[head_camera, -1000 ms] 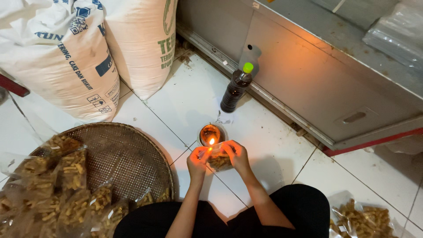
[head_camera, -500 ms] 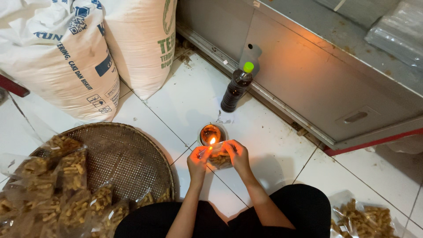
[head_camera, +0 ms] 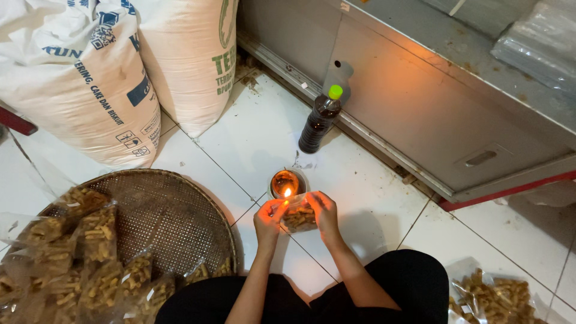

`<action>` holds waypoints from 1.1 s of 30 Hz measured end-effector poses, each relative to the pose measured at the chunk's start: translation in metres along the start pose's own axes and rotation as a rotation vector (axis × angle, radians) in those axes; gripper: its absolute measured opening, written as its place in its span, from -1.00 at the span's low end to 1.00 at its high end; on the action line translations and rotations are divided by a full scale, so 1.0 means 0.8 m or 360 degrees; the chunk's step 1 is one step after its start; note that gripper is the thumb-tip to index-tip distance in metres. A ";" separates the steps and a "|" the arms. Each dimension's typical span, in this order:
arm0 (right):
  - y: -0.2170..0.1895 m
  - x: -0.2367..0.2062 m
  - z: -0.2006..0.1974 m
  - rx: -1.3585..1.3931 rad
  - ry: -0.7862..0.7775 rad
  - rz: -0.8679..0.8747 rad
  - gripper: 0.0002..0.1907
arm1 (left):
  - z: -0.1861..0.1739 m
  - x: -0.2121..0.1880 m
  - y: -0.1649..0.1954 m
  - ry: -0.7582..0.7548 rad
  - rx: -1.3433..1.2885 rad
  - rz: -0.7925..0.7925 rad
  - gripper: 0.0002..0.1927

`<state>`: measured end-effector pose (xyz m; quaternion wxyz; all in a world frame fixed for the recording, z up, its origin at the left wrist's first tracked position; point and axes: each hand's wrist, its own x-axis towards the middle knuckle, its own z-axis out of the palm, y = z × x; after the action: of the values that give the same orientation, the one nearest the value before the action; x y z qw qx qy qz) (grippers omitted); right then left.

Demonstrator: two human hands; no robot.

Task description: The person sits on the floor and seals open plastic bags of dried snack pieces by passing the bag opening over a lit candle flame to melt it closed, then sets the sealed bag aside and picks up the next open bag, repeating this across several bags.

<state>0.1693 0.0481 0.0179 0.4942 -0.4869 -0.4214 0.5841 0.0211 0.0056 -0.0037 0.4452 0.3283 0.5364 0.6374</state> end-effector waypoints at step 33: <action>0.006 -0.001 -0.006 0.0219 0.0218 0.0010 -0.79 | 0.003 0.000 -0.003 -0.0074 -0.0243 -0.0125 -0.82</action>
<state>0.1737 0.0471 0.0128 0.5523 -0.4920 -0.3438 0.5786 0.0238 0.0064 -0.0053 0.5059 0.2867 0.4884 0.6506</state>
